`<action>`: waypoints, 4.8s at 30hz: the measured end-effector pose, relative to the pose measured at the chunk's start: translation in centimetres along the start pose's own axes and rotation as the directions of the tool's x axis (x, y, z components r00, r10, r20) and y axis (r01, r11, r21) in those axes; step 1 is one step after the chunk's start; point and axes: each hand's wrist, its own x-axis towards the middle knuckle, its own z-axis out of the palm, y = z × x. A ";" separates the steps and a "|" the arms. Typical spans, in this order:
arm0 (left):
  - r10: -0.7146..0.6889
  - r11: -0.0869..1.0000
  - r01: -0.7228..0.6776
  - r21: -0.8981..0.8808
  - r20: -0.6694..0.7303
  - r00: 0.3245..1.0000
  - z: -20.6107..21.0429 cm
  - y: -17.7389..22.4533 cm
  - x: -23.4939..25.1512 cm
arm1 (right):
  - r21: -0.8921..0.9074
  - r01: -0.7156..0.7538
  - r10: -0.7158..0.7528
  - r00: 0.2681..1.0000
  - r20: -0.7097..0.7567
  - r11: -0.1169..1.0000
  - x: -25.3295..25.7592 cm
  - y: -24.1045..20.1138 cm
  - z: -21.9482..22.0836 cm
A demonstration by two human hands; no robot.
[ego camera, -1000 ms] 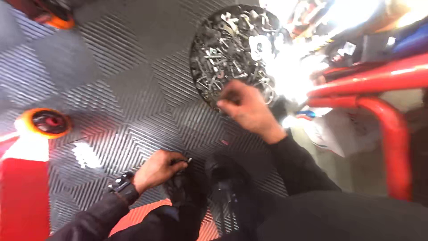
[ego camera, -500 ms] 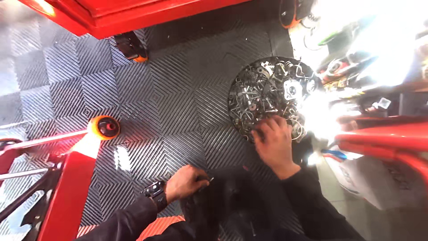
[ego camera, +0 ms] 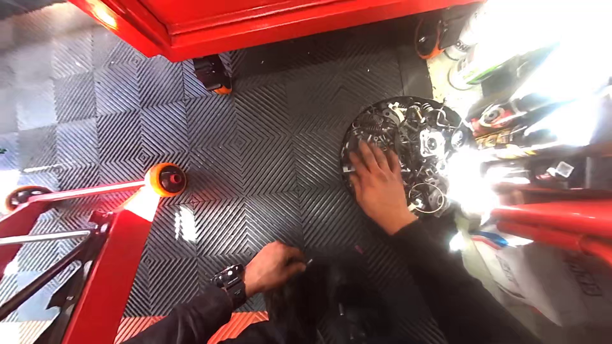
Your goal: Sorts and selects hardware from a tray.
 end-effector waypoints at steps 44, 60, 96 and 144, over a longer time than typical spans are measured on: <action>-0.019 1.000 0.018 -0.020 -0.002 1.000 0.0 0.0 -0.3 | 0.126 -0.018 0.019 1.000 -0.009 0.992 -2.1 -1.2 0.3; -0.013 0.999 0.012 -0.040 -0.025 1.000 0.4 -0.1 -0.3 | 0.236 -0.127 0.196 0.933 -0.301 0.964 -5.7 -0.2 1.9; -0.008 0.999 0.006 -0.043 -0.061 0.998 0.7 -0.8 -0.3 | -0.022 -0.100 0.102 0.965 0.242 0.995 -2.6 -2.8 -2.0; -0.019 0.996 0.012 -0.094 -0.067 0.998 0.4 -0.7 -0.3 | 0.296 -0.139 0.259 0.871 -0.418 0.945 -5.4 1.3 1.2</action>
